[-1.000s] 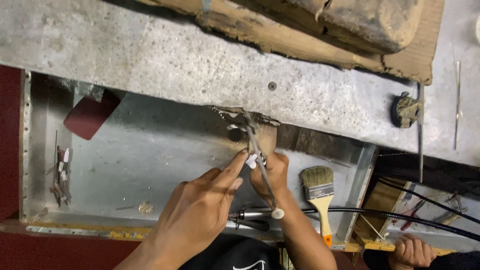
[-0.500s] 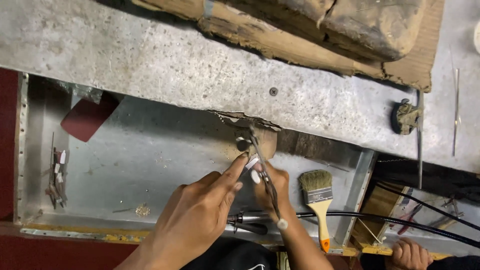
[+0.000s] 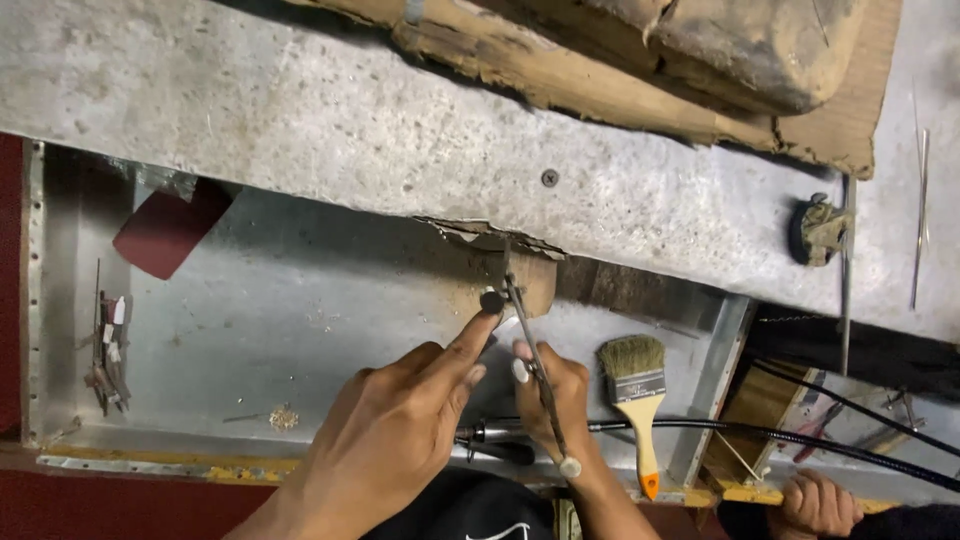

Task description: Using a jeweler's saw to precisely cut a small piece of metal on a workbench.

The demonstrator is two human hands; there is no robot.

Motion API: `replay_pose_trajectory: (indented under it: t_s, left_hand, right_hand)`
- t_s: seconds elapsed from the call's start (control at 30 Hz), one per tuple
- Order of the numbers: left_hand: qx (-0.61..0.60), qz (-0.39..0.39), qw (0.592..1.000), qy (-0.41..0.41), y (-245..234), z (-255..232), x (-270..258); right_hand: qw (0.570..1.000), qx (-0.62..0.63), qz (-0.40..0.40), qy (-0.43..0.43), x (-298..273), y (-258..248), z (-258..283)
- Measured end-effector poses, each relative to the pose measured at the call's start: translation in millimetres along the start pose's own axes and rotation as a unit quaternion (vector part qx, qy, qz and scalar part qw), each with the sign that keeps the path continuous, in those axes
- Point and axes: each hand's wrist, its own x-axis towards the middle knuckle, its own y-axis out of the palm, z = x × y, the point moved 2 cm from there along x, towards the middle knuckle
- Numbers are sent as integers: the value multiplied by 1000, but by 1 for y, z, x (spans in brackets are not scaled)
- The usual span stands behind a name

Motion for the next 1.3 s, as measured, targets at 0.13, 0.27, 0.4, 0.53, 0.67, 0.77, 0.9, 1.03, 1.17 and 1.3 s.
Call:
replay_pose_trajectory:
  t_s: [0.13,0.27,0.4,0.53,0.67,0.77,0.9,1.03,1.17,1.3]
  left_hand:
    - [13,-20,1000,13,0,-4,-1]
    - [42,-39,998,2,0,-13,-4]
    - [70,-30,997,-28,-3,-15,-5]
    - [90,-15,995,-45,-4,-16,-9]
    - [91,-10,995,-46,-8,-18,-7]
    - [87,-11,995,-49,-9,-18,-6]
    - [93,-31,995,-32,-10,-19,-7]
    - [100,-24,994,-44,-10,-18,-3]
    - [43,26,997,-53,-13,-17,0]
    - [22,52,995,-82,-13,-13,3]
  right_hand:
    - [999,25,-18,-28,17,5,-2]
    - [997,53,-15,-53,25,1,4]
    - [998,45,-11,-51,33,0,18]
    - [997,56,-11,-46,30,4,19]
    - [998,45,-19,-49,30,1,18]
    - [997,43,-19,-54,31,0,19]
    - [999,22,-18,-45,28,1,16]
    - [998,31,-20,-42,27,1,16]
    - [997,44,-19,-57,29,4,13]
    - [984,45,-36,-171,50,12,-1]
